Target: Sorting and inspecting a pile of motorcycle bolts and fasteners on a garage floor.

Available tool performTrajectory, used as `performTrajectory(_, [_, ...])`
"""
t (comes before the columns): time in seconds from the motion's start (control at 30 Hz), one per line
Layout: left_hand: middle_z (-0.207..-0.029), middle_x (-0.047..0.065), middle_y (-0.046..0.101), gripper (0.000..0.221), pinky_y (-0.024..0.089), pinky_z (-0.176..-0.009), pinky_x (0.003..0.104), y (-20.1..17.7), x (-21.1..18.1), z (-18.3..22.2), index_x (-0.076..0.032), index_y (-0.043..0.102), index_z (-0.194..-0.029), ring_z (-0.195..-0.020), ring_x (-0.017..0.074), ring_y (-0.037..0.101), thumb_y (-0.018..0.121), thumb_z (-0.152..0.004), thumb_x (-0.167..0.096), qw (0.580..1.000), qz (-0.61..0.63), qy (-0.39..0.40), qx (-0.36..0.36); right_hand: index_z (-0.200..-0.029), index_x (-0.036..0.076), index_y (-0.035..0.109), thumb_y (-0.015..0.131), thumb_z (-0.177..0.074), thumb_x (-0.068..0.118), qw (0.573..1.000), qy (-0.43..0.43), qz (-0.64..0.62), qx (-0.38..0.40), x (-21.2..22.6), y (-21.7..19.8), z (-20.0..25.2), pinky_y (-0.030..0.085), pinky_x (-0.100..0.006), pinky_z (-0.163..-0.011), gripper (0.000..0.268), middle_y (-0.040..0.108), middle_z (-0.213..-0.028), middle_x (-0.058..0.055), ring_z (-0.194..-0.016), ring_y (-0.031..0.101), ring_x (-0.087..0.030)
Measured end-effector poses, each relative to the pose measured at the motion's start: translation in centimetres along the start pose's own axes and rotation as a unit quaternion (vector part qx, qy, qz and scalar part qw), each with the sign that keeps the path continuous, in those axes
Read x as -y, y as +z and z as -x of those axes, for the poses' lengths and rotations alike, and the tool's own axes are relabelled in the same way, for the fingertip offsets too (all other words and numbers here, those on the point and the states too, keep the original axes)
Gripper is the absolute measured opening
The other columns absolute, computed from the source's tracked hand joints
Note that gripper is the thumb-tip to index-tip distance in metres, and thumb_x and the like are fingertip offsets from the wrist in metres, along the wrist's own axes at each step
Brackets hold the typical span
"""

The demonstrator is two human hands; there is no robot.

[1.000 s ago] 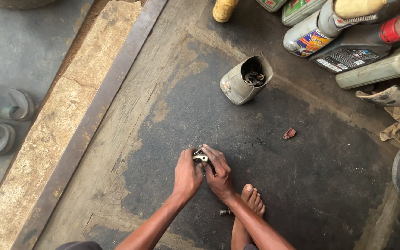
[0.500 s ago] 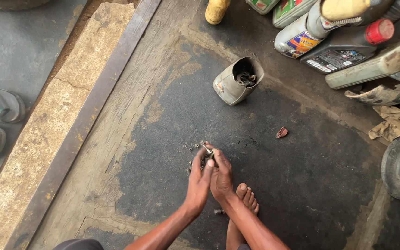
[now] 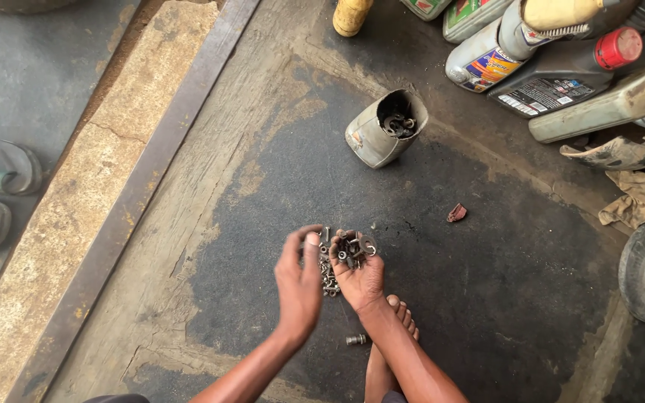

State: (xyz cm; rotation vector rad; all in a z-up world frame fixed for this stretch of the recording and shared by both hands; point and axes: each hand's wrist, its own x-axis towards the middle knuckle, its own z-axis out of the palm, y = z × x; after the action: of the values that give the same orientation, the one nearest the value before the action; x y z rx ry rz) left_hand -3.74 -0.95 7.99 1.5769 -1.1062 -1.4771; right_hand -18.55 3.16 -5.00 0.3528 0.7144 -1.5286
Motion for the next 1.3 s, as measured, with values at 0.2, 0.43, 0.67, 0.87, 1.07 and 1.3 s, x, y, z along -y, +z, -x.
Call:
performTrajectory(0.2, [-0.113,0.014,0.075,0.035,0.053,-0.094,0.041,-0.8,1.3,-1.0,-0.002,0.067,-0.117,-0.109,0.0247,0.070,0.053,-0.102,-0.030,0.997,0.028,-0.060,-0.048,-0.107,-0.001,0.066,0.063,-0.098,0.014,0.999,-0.006,0.040,-0.017,0.0,1.2,0.4,0.059,-0.040,-0.097,0.017,0.070,-0.107,-0.016,-0.103,0.070,-0.027])
performTrajectory(0.43, [-0.111,0.013,0.074,0.031,0.055,-0.089,0.039,-0.3,1.9,-0.9,-0.002,0.066,-0.118,-0.102,0.0225,0.071,0.058,-0.098,-0.024,0.994,0.011,-0.101,-0.028,-0.108,-0.004,0.065,0.061,-0.099,0.014,0.998,0.001,0.029,-0.051,0.6,3.0,0.6,0.059,-0.037,-0.093,0.020,0.069,-0.108,-0.017,-0.101,0.069,-0.026])
performTrajectory(0.67, [-0.109,0.012,0.075,0.029,0.054,-0.088,0.038,-0.2,3.2,-1.6,-0.002,0.068,-0.117,-0.099,0.0208,0.068,0.060,-0.097,-0.022,0.993,0.020,-0.108,-0.042,-0.108,-0.006,0.061,0.061,-0.098,0.010,0.999,0.013,-0.043,-0.031,4.7,9.4,0.6,0.062,-0.038,-0.087,0.018,0.066,-0.107,-0.020,-0.097,0.068,-0.028])
performTrajectory(0.87, [-0.111,0.011,0.074,0.030,0.052,-0.091,0.038,-0.7,3.1,-1.5,-0.003,0.067,-0.120,-0.102,0.0189,0.067,0.059,-0.097,-0.021,0.989,0.011,-0.145,-0.030,-0.110,-0.005,0.058,0.058,-0.100,0.007,0.981,-0.166,0.094,0.026,11.8,20.3,-1.1,0.064,-0.040,-0.086,0.016,0.064,-0.108,-0.018,-0.098,0.069,-0.028])
performTrajectory(1.07, [-0.115,0.012,0.073,0.031,0.051,-0.093,0.038,-0.6,3.0,-1.5,-0.002,0.066,-0.121,-0.106,0.0183,0.066,0.059,-0.098,-0.021,0.992,0.024,-0.124,-0.022,-0.102,-0.001,0.068,0.060,-0.102,0.007,0.809,-0.419,0.408,0.065,11.7,22.7,-7.2,0.061,-0.032,-0.080,0.012,0.071,-0.099,-0.015,-0.090,0.069,-0.022])
performTrajectory(1.3, [-0.116,0.011,0.072,0.034,0.056,-0.079,0.042,-0.7,2.7,-1.5,-0.004,0.064,-0.124,-0.093,0.0218,0.067,0.057,-0.098,-0.023,0.985,0.024,-0.173,-0.013,-0.106,0.000,0.065,0.062,-0.093,-0.003,0.478,-0.605,0.637,-0.001,9.2,21.2,-9.1,0.058,-0.034,-0.087,0.014,0.070,-0.106,-0.008,-0.098,0.071,-0.019])
